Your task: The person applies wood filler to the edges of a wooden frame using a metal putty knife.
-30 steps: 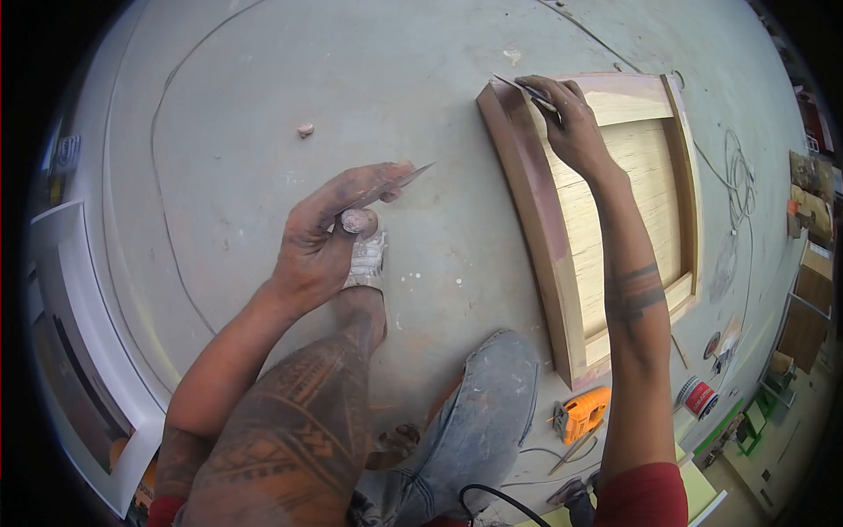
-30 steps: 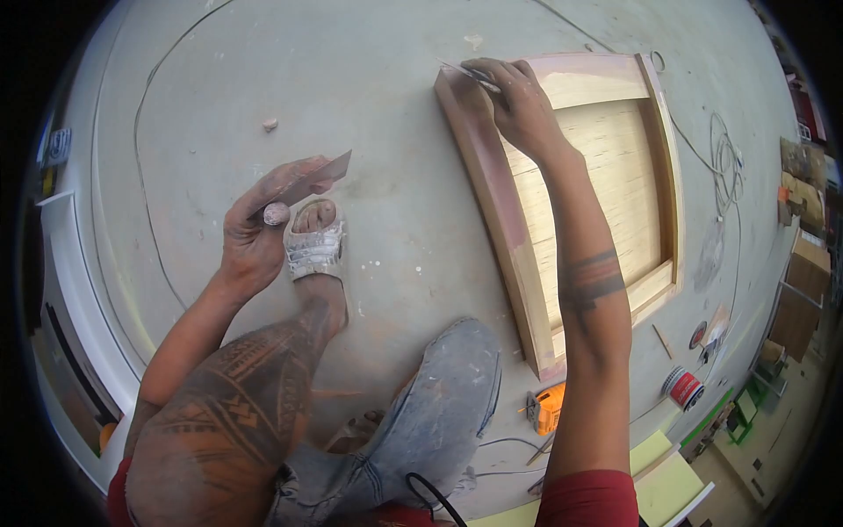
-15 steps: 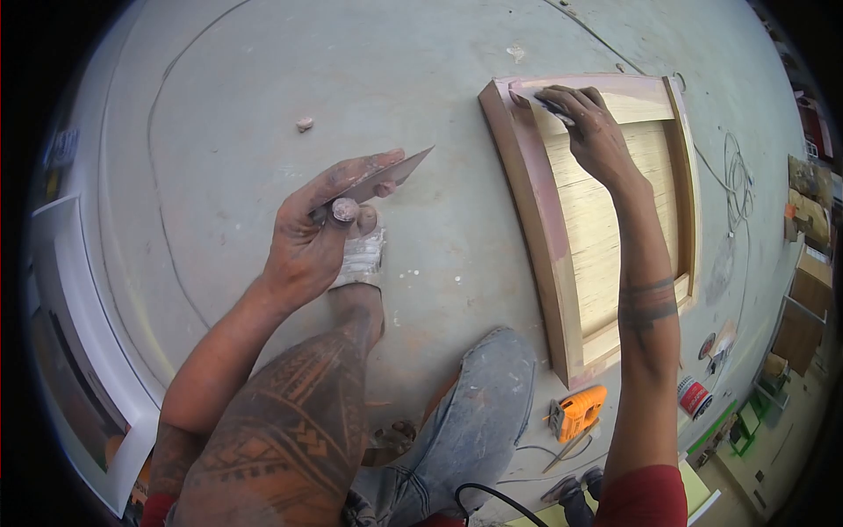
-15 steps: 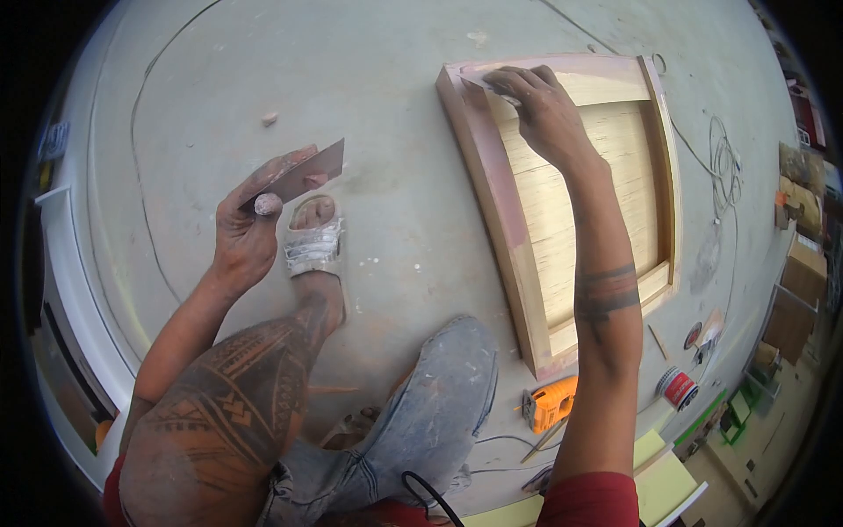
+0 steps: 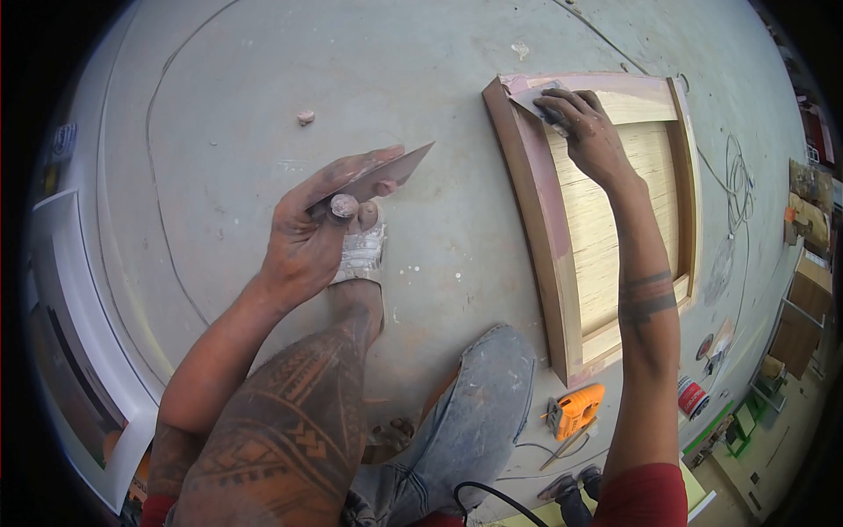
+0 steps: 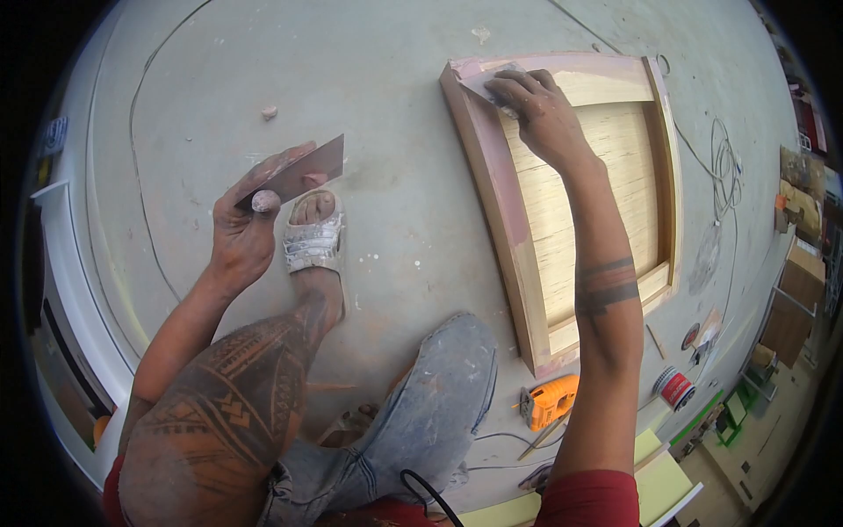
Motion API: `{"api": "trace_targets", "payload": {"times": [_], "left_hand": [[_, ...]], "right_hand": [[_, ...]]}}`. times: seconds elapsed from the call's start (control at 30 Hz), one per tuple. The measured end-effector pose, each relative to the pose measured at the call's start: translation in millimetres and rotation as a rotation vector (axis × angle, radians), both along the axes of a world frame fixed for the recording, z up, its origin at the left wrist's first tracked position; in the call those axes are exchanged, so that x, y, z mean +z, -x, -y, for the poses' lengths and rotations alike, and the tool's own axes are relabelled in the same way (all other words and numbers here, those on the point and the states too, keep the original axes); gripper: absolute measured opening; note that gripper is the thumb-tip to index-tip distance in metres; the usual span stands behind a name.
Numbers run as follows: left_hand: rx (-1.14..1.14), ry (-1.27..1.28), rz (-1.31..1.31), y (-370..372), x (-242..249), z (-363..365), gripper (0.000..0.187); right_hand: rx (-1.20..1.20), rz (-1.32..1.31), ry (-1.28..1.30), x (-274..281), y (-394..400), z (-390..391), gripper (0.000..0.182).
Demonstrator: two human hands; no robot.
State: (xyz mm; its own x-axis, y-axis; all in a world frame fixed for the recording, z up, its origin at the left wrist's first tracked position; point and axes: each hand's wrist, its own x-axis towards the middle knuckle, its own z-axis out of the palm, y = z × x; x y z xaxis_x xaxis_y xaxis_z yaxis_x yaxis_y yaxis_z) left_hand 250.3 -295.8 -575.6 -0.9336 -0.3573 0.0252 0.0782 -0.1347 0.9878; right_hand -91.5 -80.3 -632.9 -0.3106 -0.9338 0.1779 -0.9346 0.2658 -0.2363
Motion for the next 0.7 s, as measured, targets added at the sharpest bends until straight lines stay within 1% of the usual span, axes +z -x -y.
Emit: {"api": "trace_targets", "payload": {"times": [0.1,0.2,0.37,0.4,0.47,0.7], "left_hand": [[0.006,0.012,0.009,1.9,2.0,-0.2,0.038],[0.008,-0.011,-0.008,1.8,-2.2,-0.9,0.038],[-0.001,0.028,-0.018,-0.2,0.9,0.4,0.036],[0.009,-0.006,-0.020,-1.6,-1.3,0.8,0.036],[0.029,-0.075,-0.025,-5.2,-7.1,1.6,0.036],[0.012,-0.048,-0.011,-2.9,-3.1,-1.2,0.036]], "right_hand": [[0.022,-0.030,-0.010,4.8,4.9,3.5,0.051],[0.033,-0.032,0.061,2.8,5.6,14.2,0.051],[0.053,0.006,0.063,-3.8,9.8,25.1,0.053],[0.049,0.014,0.067,-5.6,9.0,25.0,0.053],[0.051,0.010,0.062,-8.3,7.0,22.4,0.052],[0.045,-0.012,-0.058,5.1,-6.4,-4.4,0.041]]}}
